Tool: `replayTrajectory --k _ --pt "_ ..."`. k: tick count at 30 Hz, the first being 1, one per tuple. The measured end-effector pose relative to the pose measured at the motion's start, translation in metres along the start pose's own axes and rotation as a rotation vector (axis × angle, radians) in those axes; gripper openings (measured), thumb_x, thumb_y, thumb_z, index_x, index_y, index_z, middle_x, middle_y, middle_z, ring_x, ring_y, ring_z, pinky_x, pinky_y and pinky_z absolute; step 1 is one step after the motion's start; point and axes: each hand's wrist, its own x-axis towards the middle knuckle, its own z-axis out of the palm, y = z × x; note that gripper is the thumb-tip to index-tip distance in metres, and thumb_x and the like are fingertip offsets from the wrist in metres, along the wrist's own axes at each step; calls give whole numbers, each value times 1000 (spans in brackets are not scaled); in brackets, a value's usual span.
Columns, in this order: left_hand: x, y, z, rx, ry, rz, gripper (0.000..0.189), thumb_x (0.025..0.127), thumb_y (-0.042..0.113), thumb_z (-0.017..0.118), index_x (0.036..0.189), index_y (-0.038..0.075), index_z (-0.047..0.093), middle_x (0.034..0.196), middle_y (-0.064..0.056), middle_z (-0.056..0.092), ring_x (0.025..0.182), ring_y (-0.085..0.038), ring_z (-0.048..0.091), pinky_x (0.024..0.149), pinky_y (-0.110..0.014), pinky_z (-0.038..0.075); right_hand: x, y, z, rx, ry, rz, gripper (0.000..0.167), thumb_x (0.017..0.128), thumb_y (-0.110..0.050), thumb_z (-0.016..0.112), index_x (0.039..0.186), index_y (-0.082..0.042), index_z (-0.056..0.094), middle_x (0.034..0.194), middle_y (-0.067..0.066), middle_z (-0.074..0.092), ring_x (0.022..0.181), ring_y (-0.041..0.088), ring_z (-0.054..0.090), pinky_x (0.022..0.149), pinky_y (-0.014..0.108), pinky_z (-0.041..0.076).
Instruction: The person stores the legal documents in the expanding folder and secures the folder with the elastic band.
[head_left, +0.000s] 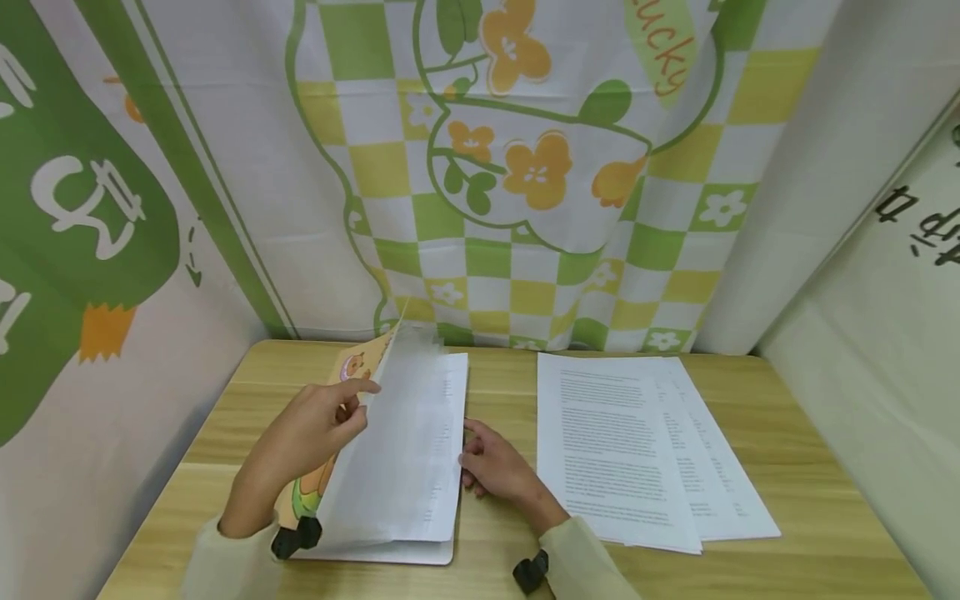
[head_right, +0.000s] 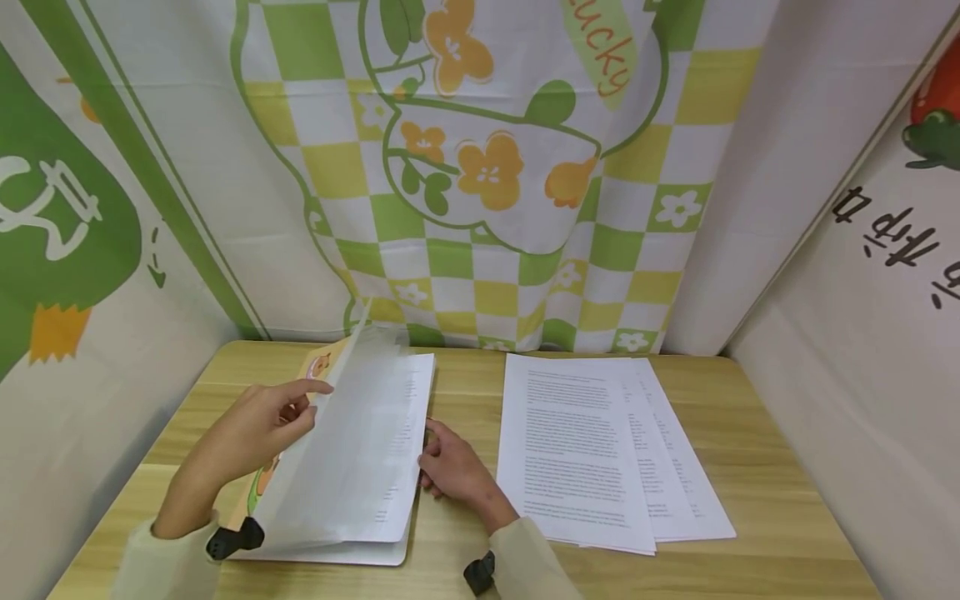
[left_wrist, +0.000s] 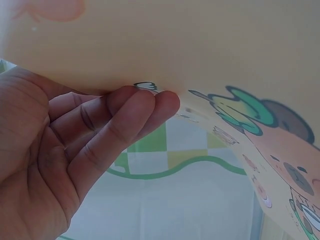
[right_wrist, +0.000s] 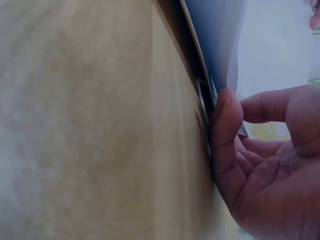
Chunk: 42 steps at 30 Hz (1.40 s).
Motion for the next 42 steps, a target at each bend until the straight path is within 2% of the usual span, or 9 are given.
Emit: replayTrajectory --k 8,14,17,23,28,34,42 --pt "0 0 1 -10 2 0 28 94 -1 61 120 -3 71 65 14 50 51 -1 39 50 -24 37 3 1 4 -133 11 -39 59 99 -3 59 155 -1 40 86 5 60 60 14 57 50 28 49" --pt "1 1 1 -2 0 0 28 95 -1 61 121 -3 71 64 14 49 51 -1 38 49 -24 37 2 -4 3 -313 40 -90 59 98 -10 60 154 -2 42 91 -1 61 71 13 58 63 30 48" --pt "1 1 1 -3 -3 -3 28 95 0 61 121 -2 71 64 14 49 51 -1 39 49 -24 37 3 -5 3 -366 47 -107 57 98 -12 60 152 -3 45 94 -2 61 77 14 57 67 31 47" --pt "0 2 1 -12 -17 -8 29 95 0 61 122 -2 70 65 14 50 51 -1 40 49 -24 39 3 -4 4 -389 40 -144 50 97 -10 60 146 -5 50 93 -2 60 78 13 56 69 31 47" --pt "0 2 0 -2 -8 -7 28 95 0 61 122 -1 71 65 14 50 51 -1 40 49 -24 39 3 -6 5 -348 10 -161 42 97 -7 59 139 -8 53 91 -2 61 70 10 58 65 29 47" --pt "-1 1 -1 -2 0 -3 28 95 0 61 122 -1 71 65 14 49 51 -1 40 49 -24 38 3 -8 7 -368 0 -175 49 98 -6 59 146 0 49 91 -2 62 70 8 56 66 27 46" --pt "-2 0 -2 2 3 -4 28 95 0 62 121 -2 71 65 14 50 52 -1 40 50 -24 38 3 -9 9 -443 21 -180 52 99 -10 61 148 4 48 93 -3 65 80 12 57 77 31 47"
